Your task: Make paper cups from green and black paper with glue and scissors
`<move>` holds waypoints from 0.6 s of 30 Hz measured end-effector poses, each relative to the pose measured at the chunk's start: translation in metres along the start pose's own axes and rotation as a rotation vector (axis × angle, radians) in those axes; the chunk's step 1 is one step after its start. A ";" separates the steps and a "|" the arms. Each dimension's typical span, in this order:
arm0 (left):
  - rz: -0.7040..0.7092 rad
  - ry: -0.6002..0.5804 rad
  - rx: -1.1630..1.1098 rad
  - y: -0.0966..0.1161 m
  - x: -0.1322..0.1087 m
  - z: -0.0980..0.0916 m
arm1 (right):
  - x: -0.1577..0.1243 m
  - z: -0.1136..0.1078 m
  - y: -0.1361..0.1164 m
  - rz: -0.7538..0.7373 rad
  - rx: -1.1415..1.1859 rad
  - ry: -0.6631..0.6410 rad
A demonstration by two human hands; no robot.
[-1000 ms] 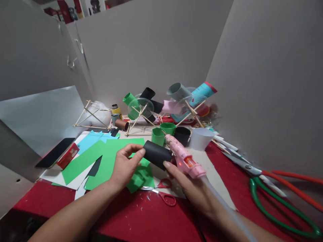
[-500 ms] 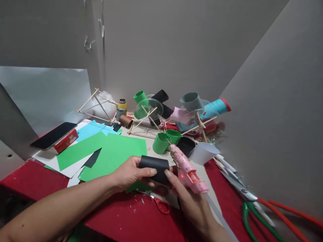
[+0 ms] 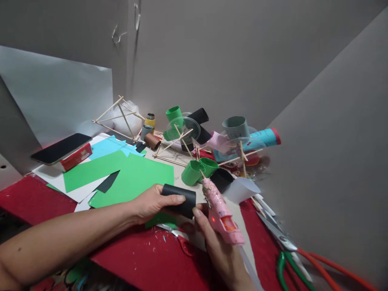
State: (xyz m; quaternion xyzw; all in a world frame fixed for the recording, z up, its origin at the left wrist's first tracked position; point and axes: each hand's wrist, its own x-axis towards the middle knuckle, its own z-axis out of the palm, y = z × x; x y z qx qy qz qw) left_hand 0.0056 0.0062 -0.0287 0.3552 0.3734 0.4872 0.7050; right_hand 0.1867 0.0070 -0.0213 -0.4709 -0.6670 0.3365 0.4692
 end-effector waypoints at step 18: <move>0.068 0.066 -0.089 0.004 0.006 -0.006 | -0.003 -0.015 0.019 0.055 0.148 -0.018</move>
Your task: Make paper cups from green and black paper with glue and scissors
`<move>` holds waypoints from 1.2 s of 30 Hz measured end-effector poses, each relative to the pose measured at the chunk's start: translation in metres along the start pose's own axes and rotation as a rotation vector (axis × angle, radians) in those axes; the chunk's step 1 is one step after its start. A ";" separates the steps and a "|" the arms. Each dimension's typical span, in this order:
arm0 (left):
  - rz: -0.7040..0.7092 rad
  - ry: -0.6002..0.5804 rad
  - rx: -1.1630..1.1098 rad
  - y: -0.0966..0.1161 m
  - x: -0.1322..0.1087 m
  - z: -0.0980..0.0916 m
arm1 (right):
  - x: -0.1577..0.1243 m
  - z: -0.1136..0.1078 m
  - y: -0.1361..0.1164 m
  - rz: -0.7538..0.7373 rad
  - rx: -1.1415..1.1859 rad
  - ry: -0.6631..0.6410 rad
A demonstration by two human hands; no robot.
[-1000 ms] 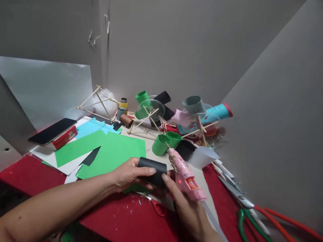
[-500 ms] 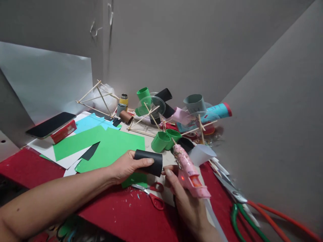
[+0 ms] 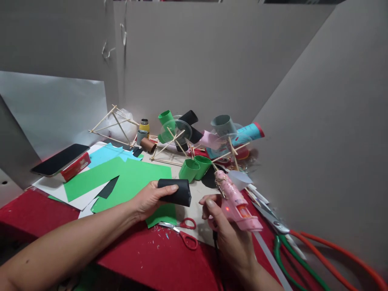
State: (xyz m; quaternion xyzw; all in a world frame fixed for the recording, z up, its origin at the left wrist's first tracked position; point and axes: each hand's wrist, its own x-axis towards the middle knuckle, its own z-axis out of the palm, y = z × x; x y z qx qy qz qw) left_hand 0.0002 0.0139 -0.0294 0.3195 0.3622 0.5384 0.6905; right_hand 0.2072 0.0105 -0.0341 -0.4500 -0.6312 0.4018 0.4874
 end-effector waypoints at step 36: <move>0.124 0.014 0.355 0.002 0.006 -0.005 | 0.020 0.001 -0.001 0.180 0.526 -0.069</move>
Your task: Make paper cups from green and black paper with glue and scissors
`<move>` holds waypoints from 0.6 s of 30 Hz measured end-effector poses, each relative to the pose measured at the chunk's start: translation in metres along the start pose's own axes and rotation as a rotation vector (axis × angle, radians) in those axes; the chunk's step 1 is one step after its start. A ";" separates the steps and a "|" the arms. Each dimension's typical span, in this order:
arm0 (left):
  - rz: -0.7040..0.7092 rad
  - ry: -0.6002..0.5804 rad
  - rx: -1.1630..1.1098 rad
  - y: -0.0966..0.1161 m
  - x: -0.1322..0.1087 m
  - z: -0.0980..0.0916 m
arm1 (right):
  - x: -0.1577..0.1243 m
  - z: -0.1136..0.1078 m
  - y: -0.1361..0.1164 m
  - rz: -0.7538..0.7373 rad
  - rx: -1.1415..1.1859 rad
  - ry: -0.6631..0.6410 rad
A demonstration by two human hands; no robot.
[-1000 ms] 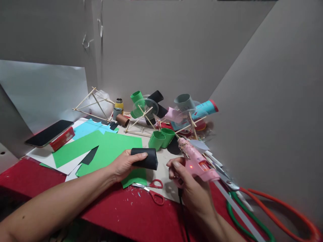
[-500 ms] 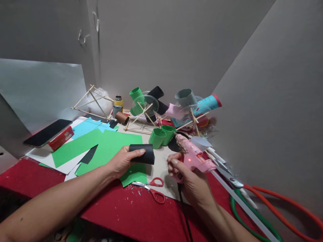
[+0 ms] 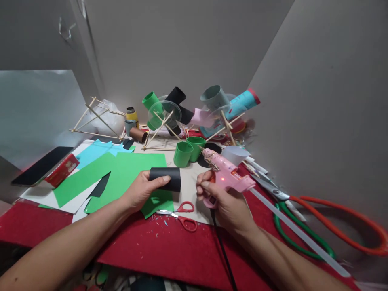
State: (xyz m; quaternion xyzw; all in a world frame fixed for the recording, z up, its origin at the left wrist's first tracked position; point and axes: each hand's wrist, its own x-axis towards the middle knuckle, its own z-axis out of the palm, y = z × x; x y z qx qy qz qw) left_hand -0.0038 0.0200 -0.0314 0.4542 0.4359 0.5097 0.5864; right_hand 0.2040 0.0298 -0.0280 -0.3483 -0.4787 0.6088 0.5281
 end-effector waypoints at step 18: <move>0.266 0.135 1.527 0.029 -0.011 -0.004 | -0.004 -0.006 -0.001 -0.078 -0.161 -0.032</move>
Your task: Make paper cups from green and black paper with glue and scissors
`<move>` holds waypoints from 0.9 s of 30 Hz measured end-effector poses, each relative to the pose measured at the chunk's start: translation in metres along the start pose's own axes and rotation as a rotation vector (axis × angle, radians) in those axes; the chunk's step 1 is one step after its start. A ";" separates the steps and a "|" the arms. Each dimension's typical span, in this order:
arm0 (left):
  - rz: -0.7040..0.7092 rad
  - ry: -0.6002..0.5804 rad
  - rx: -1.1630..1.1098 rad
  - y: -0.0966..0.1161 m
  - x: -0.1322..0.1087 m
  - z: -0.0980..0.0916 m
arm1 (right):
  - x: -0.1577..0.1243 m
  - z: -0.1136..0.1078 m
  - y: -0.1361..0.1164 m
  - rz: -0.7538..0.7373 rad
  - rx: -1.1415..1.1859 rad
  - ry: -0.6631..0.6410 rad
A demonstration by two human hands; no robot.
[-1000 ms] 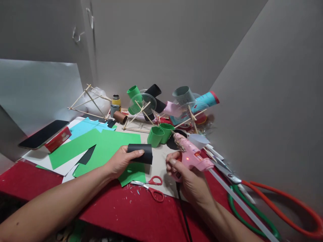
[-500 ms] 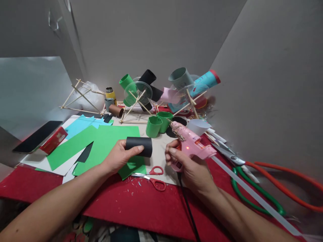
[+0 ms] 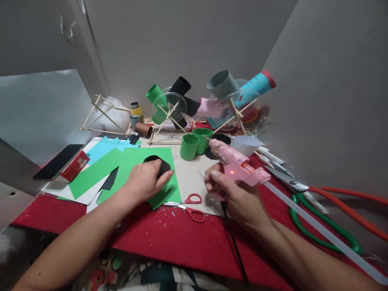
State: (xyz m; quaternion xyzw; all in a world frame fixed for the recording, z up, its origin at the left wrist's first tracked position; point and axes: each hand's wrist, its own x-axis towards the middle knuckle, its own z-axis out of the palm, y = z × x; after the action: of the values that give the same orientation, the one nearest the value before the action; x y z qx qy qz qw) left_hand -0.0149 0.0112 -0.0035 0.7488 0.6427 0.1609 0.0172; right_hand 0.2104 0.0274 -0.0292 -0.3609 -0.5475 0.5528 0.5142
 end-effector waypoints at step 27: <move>0.134 -0.214 -0.241 -0.002 0.037 -0.035 | -0.003 -0.003 -0.017 -0.039 -0.058 -0.106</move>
State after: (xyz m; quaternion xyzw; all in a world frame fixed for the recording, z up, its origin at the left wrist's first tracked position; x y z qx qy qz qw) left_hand -0.0218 0.0414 0.0369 0.7953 0.5620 0.1569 0.1645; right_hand 0.2170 0.0232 -0.0136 -0.3350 -0.5966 0.5450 0.4846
